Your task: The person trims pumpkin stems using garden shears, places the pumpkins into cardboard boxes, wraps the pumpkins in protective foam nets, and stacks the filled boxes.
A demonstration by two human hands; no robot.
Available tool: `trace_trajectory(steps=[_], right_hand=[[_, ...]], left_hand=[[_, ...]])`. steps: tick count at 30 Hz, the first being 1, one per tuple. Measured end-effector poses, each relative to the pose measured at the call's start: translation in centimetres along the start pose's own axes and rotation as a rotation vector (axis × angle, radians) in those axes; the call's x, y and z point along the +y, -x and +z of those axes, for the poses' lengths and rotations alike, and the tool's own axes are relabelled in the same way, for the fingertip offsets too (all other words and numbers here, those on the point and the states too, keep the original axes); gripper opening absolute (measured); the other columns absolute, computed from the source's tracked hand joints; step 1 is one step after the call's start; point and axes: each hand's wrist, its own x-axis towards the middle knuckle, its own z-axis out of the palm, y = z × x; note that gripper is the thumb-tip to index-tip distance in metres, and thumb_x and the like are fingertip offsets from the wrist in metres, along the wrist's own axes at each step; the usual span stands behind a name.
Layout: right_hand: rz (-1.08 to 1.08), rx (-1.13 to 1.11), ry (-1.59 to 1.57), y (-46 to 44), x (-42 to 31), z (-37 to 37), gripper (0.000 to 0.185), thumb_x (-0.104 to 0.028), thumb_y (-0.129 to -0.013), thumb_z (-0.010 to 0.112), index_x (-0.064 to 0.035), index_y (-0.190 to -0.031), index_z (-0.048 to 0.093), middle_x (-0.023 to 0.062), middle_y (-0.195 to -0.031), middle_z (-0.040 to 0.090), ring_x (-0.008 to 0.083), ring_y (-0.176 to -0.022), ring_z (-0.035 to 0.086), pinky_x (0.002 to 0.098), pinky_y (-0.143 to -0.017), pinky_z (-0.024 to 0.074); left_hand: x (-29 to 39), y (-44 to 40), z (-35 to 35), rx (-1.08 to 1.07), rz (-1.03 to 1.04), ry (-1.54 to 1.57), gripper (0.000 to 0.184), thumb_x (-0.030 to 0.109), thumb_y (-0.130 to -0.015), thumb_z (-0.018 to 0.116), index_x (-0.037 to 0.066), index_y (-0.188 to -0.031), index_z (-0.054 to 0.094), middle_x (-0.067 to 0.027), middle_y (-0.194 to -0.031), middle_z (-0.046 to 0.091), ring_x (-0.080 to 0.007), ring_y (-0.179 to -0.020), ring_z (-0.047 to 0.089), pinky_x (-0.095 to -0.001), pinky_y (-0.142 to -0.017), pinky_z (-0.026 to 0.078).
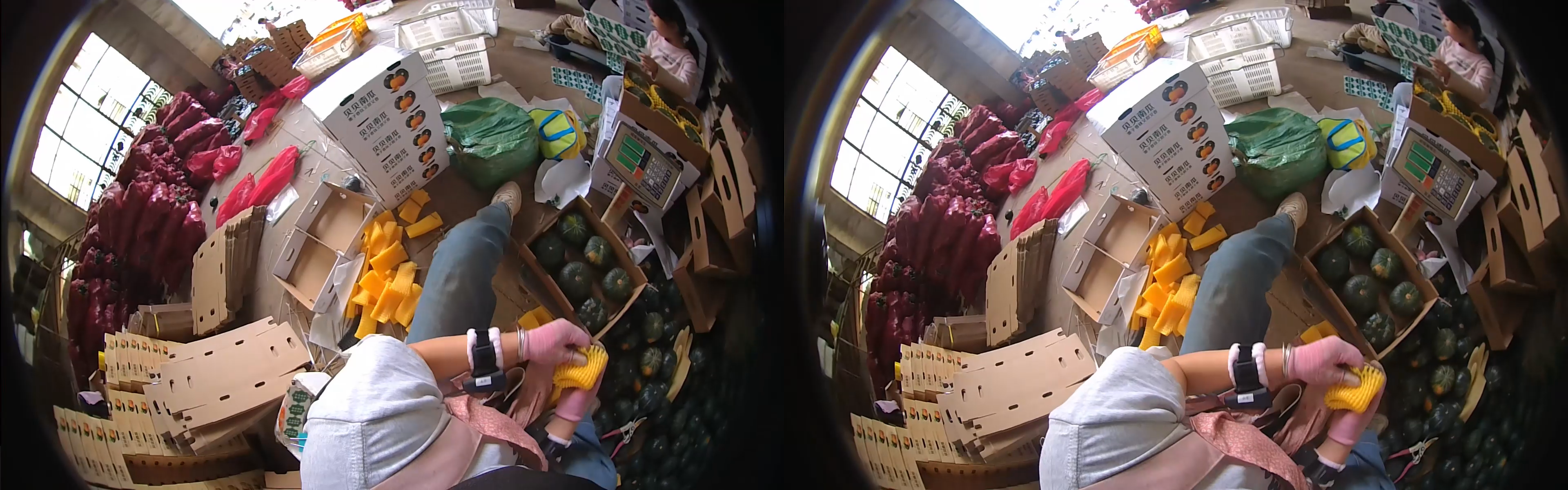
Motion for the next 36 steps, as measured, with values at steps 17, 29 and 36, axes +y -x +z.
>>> trace_trajectory(steps=[17,29,36], right_hand=[[0.128,-0.288,0.131,2.7,-2.4,4.1,0.033,-0.017,-0.079,0.056,0.0012,-0.106,0.057,0.0091,-0.106,0.061,0.019,-0.097,0.058,0.0291,-0.087,0.0438],[0.477,0.221,0.228,-10.5,-1.3,-2.0,0.039,-0.029,-0.093,0.051,-0.0014,-0.121,0.048,0.0083,-0.1,0.062,0.0122,-0.07,0.061,0.0199,-0.044,0.0444],[0.369,-0.031,0.823,-18.3,6.1,-5.4,0.025,-0.027,-0.094,0.048,-0.0082,-0.109,0.054,0.0045,-0.102,0.061,0.019,-0.086,0.06,0.0306,-0.06,0.0531]], left_hand=[[-3.6,2.0,-8.6,-0.905,-0.482,0.763,0.028,0.024,-0.088,0.064,-0.004,-0.092,0.062,0.0017,-0.079,0.06,-0.006,-0.076,0.05,-0.0235,-0.068,0.043],[-12.4,-6.8,-9.0,-0.335,-0.558,0.119,0.024,0.024,-0.088,0.061,0.001,-0.095,0.06,-0.0067,-0.09,0.062,-0.0118,-0.085,0.058,-0.0298,-0.071,0.048],[-20.5,-14.6,-9.7,-0.039,-0.338,-0.415,0.017,0.015,-0.083,0.065,0.003,-0.094,0.061,-0.0164,-0.085,0.061,-0.0296,-0.073,0.058,-0.0352,-0.07,0.048]])
